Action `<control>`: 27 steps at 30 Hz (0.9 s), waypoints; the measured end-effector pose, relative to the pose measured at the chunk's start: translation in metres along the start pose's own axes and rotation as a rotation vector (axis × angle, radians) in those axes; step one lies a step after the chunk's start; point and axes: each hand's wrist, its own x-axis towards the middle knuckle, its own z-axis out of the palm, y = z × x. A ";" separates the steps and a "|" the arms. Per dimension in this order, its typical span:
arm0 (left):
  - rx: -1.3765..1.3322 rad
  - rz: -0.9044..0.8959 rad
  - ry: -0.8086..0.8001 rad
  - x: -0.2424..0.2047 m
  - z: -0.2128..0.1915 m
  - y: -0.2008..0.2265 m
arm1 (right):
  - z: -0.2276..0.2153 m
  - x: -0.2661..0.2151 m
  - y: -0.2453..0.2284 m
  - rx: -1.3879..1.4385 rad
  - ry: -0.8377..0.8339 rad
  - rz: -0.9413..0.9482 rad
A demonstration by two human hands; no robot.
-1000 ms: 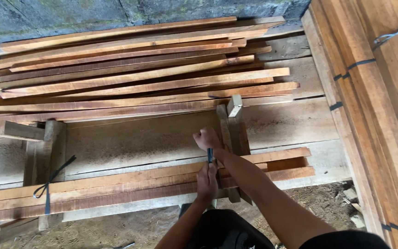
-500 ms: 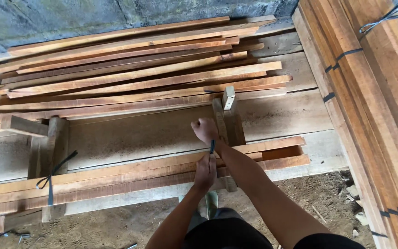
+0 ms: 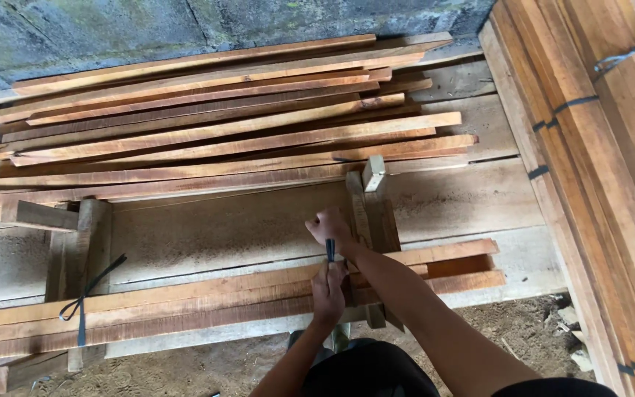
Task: Bundling multiple long wooden strips together using plastic zip-style ties.
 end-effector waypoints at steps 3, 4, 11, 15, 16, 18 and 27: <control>-0.028 0.042 -0.011 0.000 0.000 -0.006 | 0.015 0.004 0.021 -0.050 -0.061 0.021; -0.029 0.037 -0.010 -0.001 -0.001 -0.010 | 0.009 0.003 0.014 -0.051 -0.065 0.023; 0.030 0.000 -0.058 0.004 -0.001 -0.003 | 0.036 0.010 0.051 -0.070 -0.156 0.087; 0.072 0.038 -0.047 0.003 0.000 0.009 | 0.028 0.010 0.040 -0.075 0.006 0.046; 0.070 0.043 -0.049 0.004 -0.001 0.001 | 0.021 0.011 0.035 -0.077 0.011 0.044; 0.098 -0.040 -0.032 0.003 -0.002 -0.016 | 0.008 0.009 0.027 -0.077 0.101 0.018; 0.054 -0.100 -0.359 0.058 -0.023 -0.012 | -0.095 -0.026 0.014 0.443 0.171 0.155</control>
